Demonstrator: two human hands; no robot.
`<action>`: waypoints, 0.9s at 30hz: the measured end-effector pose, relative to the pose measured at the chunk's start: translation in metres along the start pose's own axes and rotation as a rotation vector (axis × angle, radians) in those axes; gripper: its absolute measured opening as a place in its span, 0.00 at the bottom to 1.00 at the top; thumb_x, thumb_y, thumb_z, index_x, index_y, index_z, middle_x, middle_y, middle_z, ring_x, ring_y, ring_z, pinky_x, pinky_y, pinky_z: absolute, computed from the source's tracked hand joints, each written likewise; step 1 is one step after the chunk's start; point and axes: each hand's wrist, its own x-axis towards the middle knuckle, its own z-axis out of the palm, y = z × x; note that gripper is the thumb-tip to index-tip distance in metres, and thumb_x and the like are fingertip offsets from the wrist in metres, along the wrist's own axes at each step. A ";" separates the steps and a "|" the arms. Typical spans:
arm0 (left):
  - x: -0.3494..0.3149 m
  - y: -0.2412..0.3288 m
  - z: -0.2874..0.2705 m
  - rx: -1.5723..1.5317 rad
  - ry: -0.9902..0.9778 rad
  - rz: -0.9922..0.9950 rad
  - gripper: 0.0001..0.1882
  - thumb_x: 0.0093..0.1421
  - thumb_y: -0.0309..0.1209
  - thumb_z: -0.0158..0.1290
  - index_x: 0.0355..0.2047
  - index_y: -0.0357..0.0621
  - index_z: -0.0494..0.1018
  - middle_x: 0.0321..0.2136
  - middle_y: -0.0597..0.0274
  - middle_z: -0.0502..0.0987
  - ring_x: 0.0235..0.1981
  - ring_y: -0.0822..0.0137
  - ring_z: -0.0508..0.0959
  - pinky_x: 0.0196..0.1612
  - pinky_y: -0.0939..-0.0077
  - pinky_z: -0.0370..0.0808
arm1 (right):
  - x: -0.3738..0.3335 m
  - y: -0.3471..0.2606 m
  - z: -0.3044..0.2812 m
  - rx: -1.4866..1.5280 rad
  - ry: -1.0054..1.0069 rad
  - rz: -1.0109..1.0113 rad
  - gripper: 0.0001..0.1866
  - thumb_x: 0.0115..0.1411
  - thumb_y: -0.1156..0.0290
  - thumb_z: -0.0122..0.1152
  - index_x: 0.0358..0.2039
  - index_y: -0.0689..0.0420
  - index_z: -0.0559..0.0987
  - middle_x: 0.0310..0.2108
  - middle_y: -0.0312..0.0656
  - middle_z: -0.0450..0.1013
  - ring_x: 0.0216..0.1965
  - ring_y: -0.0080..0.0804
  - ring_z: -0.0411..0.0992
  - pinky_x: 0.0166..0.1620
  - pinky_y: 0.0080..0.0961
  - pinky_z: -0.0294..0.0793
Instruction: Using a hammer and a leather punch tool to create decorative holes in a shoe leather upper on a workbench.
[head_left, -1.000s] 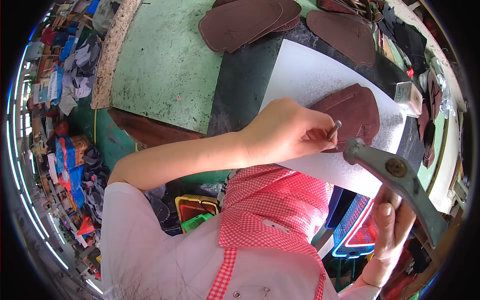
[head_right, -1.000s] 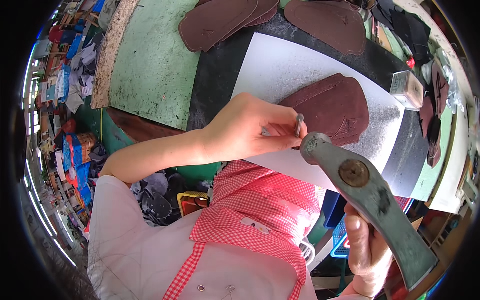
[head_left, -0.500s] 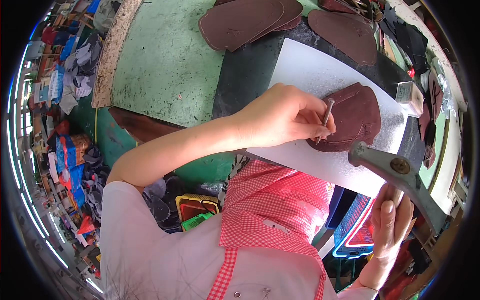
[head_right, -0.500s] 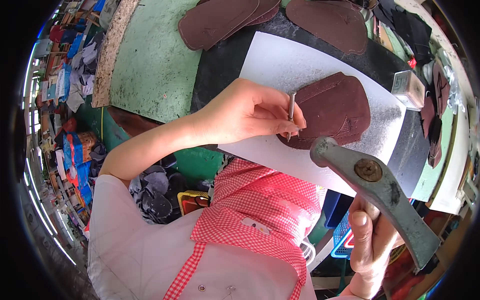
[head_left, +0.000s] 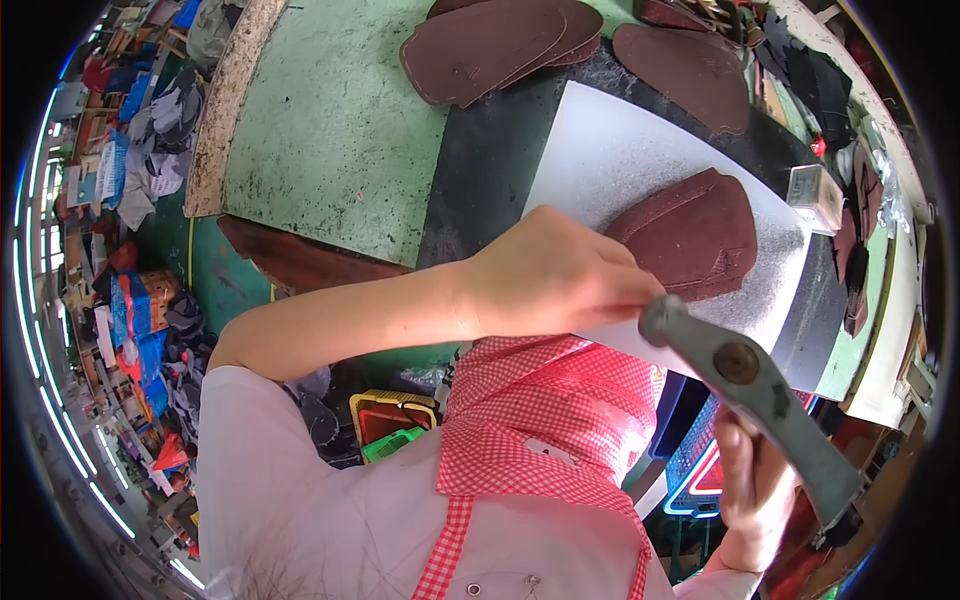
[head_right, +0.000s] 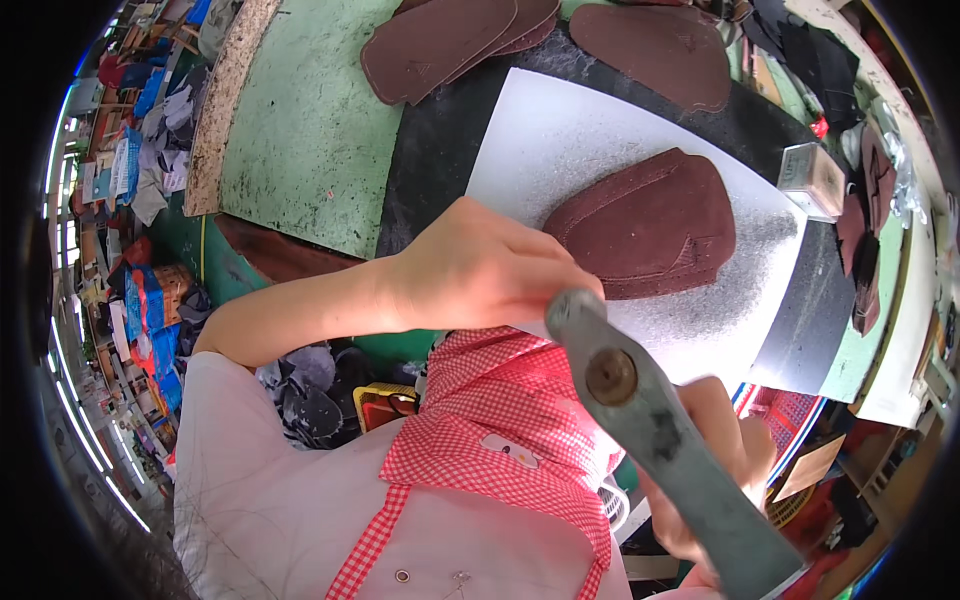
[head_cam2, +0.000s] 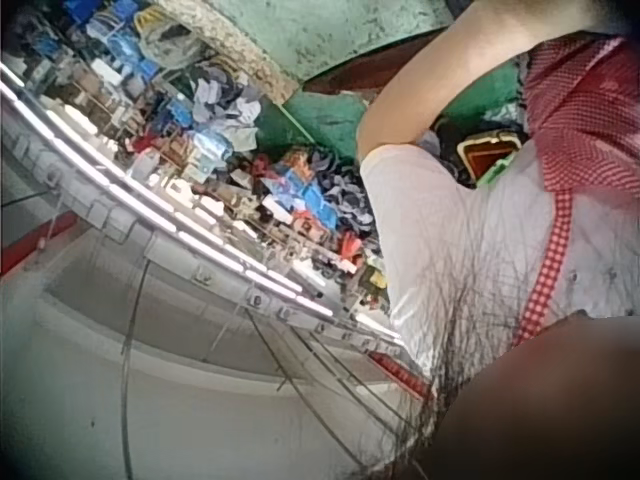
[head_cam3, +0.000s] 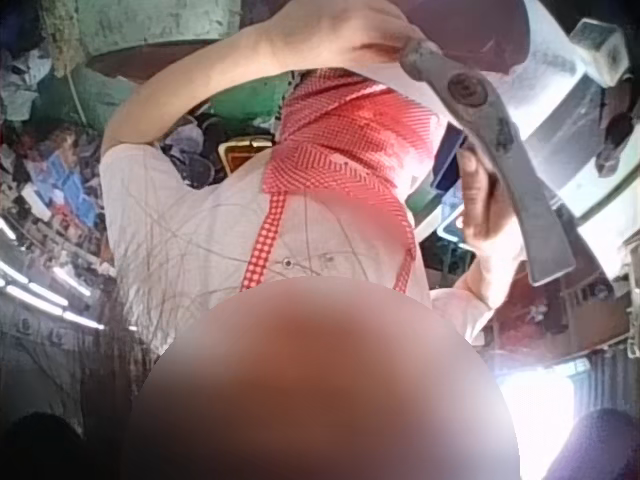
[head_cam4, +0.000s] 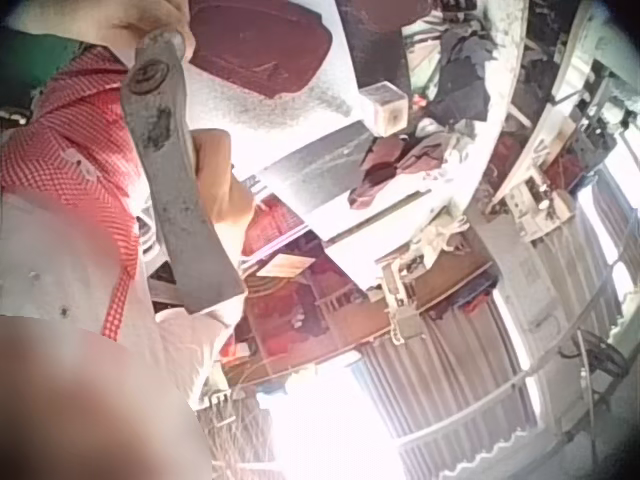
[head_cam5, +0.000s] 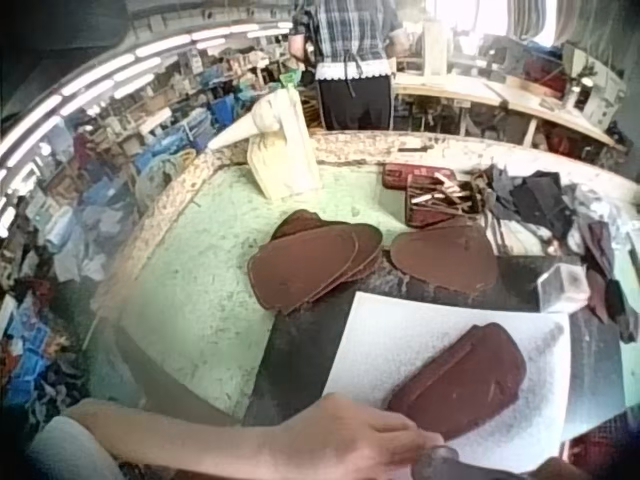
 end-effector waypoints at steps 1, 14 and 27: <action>-0.007 -0.005 0.001 0.017 0.011 -0.011 0.09 0.56 0.29 0.60 0.38 0.45 0.77 0.32 0.68 0.80 0.29 0.69 0.81 0.31 0.78 0.78 | 0.025 -0.010 -0.003 0.040 -0.241 -0.060 0.18 0.65 0.65 0.52 0.49 0.65 0.74 0.32 0.41 0.78 0.26 0.21 0.74 0.24 0.17 0.69; 0.004 0.008 0.004 -0.892 0.101 -0.567 0.07 0.63 0.25 0.53 0.40 0.34 0.74 0.36 0.59 0.79 0.39 0.72 0.80 0.45 0.78 0.76 | 0.102 0.051 0.038 -0.285 0.208 -0.138 0.25 0.48 0.74 0.68 0.44 0.63 0.68 0.35 0.50 0.69 0.35 0.47 0.70 0.38 0.36 0.70; 0.053 0.014 0.023 -0.716 0.027 -0.396 0.06 0.59 0.23 0.56 0.37 0.36 0.76 0.33 0.61 0.80 0.37 0.72 0.80 0.43 0.79 0.77 | 0.128 0.041 -0.015 0.065 0.086 -0.325 0.12 0.57 0.77 0.59 0.42 0.65 0.73 0.40 0.49 0.71 0.35 0.44 0.71 0.42 0.30 0.71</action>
